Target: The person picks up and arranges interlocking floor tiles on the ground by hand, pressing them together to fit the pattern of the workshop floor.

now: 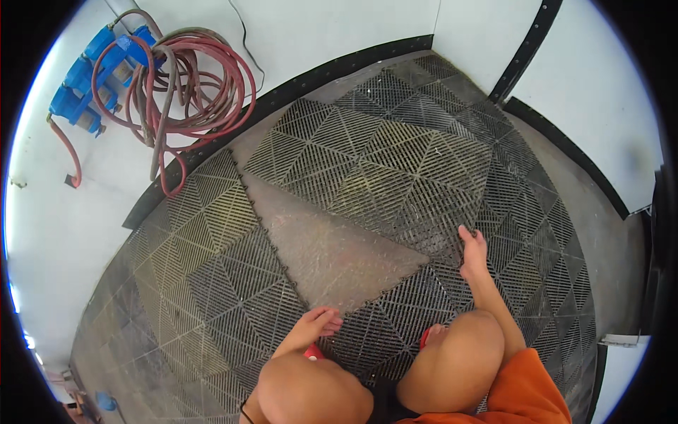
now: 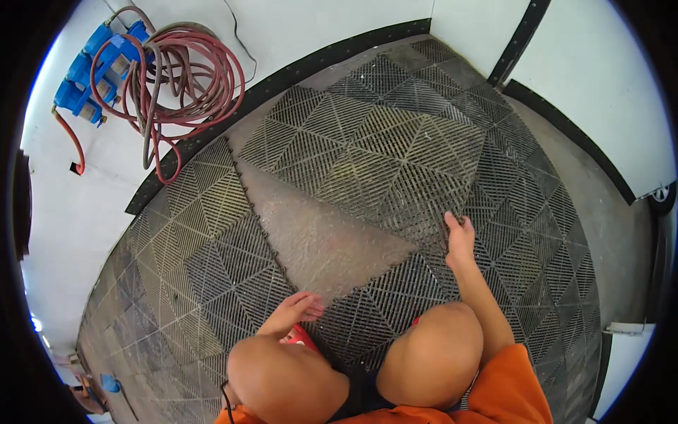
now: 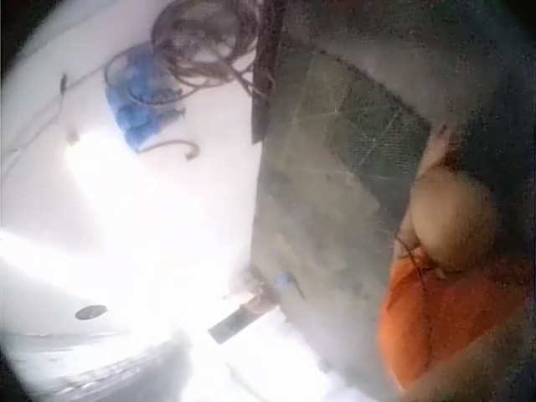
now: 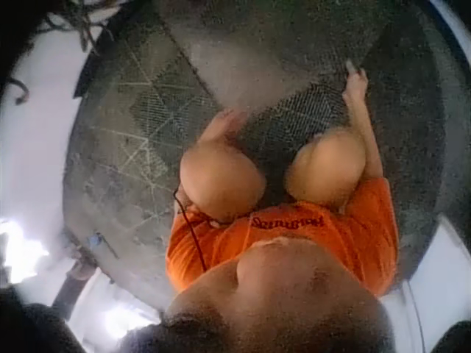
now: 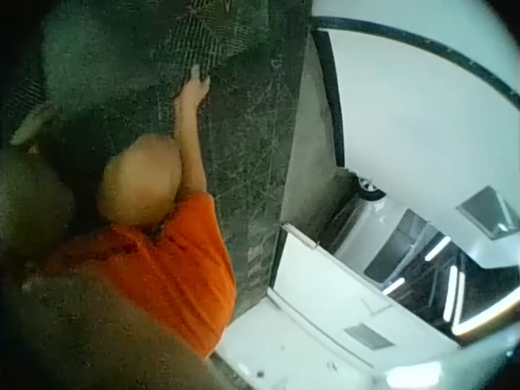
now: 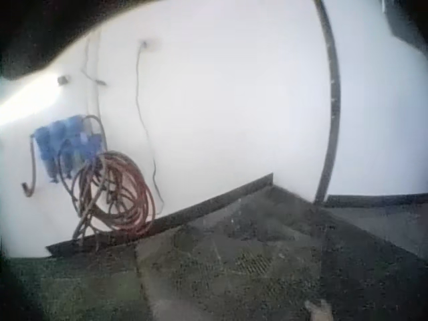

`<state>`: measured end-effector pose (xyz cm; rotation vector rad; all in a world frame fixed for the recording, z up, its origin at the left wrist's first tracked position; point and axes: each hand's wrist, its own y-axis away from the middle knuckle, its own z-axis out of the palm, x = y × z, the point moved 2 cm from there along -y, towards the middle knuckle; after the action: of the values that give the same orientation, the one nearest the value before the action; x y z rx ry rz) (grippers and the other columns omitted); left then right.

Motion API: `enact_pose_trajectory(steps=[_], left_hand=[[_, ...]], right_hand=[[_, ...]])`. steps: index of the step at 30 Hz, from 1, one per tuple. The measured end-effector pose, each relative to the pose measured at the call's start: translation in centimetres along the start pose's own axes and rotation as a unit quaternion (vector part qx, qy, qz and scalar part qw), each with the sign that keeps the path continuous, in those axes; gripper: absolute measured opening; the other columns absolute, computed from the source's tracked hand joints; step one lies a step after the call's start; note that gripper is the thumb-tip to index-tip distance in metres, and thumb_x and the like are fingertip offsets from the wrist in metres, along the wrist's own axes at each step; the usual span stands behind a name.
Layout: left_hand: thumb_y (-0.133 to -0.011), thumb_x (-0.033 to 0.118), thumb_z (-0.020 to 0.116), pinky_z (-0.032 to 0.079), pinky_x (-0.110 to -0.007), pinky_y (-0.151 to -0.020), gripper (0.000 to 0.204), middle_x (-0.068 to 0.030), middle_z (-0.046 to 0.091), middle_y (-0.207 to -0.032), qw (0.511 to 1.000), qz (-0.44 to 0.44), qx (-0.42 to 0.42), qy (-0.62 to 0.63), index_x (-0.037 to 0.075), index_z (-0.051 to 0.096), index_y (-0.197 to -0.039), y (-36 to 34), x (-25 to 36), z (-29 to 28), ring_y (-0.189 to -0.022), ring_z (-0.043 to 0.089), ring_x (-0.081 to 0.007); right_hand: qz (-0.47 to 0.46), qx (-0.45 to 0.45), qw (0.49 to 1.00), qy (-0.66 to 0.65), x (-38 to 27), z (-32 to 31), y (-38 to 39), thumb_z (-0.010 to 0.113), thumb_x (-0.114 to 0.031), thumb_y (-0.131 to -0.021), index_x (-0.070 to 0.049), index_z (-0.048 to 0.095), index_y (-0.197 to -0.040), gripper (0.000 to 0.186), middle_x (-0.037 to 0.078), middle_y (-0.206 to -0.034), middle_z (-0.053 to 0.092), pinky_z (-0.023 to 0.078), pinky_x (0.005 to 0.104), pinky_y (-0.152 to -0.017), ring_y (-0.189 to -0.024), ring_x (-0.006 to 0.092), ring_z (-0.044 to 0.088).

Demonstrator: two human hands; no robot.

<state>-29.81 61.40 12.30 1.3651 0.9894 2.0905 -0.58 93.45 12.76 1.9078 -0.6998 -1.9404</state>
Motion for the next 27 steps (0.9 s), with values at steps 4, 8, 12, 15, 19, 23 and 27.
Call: enact_pose_trajectory(steps=[4, 8, 12, 15, 19, 23, 27], left_hand=[[-0.104, 0.032, 0.053, 0.052, -0.035, -0.094, 0.035, -0.0097, 0.067, -0.112, 0.998, -0.009, -0.040, -0.041, 0.005, 0.058, -0.126, -4.4, -0.3, 1.7, -0.104, 0.064, -0.0195], [-0.104, 0.036, 0.053, 0.051, -0.034, -0.095, 0.038, -0.0090, 0.068, -0.113, 0.993, 0.003, -0.048, -0.106, 0.007, 0.058, -0.128, -6.6, -2.2, 0.3, -0.105, 0.065, -0.0197], [-0.104, 0.037, 0.052, 0.052, -0.035, -0.094, 0.039, -0.0094, 0.069, -0.113, 0.993, -0.024, -0.081, -0.083, 0.008, 0.058, -0.129, -5.7, -2.8, -0.2, -0.105, 0.066, -0.0206], [-0.103, 0.037, 0.052, 0.052, -0.036, -0.093, 0.038, -0.0100, 0.069, -0.113, 0.993, -0.072, -0.078, -0.055, 0.008, 0.059, -0.127, -6.4, -3.0, -0.4, -0.106, 0.066, -0.0216], [-0.101, 0.038, 0.056, 0.053, -0.037, -0.089, 0.037, -0.0108, 0.069, -0.109, 0.995, -0.081, -0.038, -0.040, 0.009, 0.061, -0.123, -8.5, -2.9, 0.4, -0.101, 0.066, -0.0222], [-0.100, 0.038, 0.058, 0.055, -0.039, -0.083, 0.038, -0.0125, 0.070, -0.105, 0.993, -0.096, 0.020, -0.067, 0.008, 0.061, -0.122, -9.2, -0.9, 2.8, -0.093, 0.067, -0.0227], [-0.100, 0.036, 0.057, 0.056, -0.041, -0.082, 0.036, -0.0143, 0.069, -0.105, 0.990, -0.131, 0.035, -0.038, 0.008, 0.060, -0.122, -8.3, -2.5, 1.6, -0.092, 0.068, -0.0251]], right_hand=[[-0.146, 0.082, 0.981, 0.100, -8.9, -5.2, 0.8, 0.073, -0.036, -0.087, 0.008, 0.045, -0.139, 0.074, 0.020, -0.139, 0.053, 0.039, 0.0412, -0.108, -0.127, 0.0290, 0.051], [-0.170, -0.003, 0.985, -0.011, -15.6, -15.9, 6.3, 0.069, -0.033, -0.091, 0.006, 0.048, -0.139, 0.065, 0.019, -0.134, 0.057, 0.042, 0.0396, -0.105, -0.121, 0.0279, 0.056], [-0.174, 0.212, 0.961, 0.033, -7.7, -34.5, 14.7, 0.063, -0.043, -0.092, 0.004, 0.042, -0.147, 0.075, 0.018, -0.148, 0.047, 0.034, 0.0426, -0.114, -0.133, 0.0314, 0.048], [-0.163, 0.394, 0.889, 0.165, 3.0, -45.2, 17.1, 0.064, -0.045, -0.090, 0.005, 0.050, -0.141, 0.072, 0.019, -0.145, 0.050, 0.031, 0.0403, -0.114, -0.134, 0.0295, 0.046], [-0.006, 0.496, 0.860, 0.122, 15.1, -53.0, 17.7, 0.063, -0.044, -0.090, 0.011, 0.059, -0.128, 0.067, 0.023, -0.133, 0.059, 0.043, 0.0402, -0.103, -0.117, 0.0322, 0.058], [0.097, 0.548, 0.831, 0.013, 23.0, -54.8, 16.4, 0.059, -0.048, -0.093, 0.015, 0.053, -0.131, 0.074, 0.024, -0.134, 0.058, 0.045, 0.0413, -0.101, -0.116, 0.0359, 0.059], [0.162, 0.431, 0.883, -0.085, 18.5, -50.7, 9.9, 0.054, -0.052, -0.093, 0.012, 0.027, -0.149, 0.090, 0.023, -0.155, 0.035, 0.041, 0.0442, -0.109, -0.136, 0.0382, 0.044]])
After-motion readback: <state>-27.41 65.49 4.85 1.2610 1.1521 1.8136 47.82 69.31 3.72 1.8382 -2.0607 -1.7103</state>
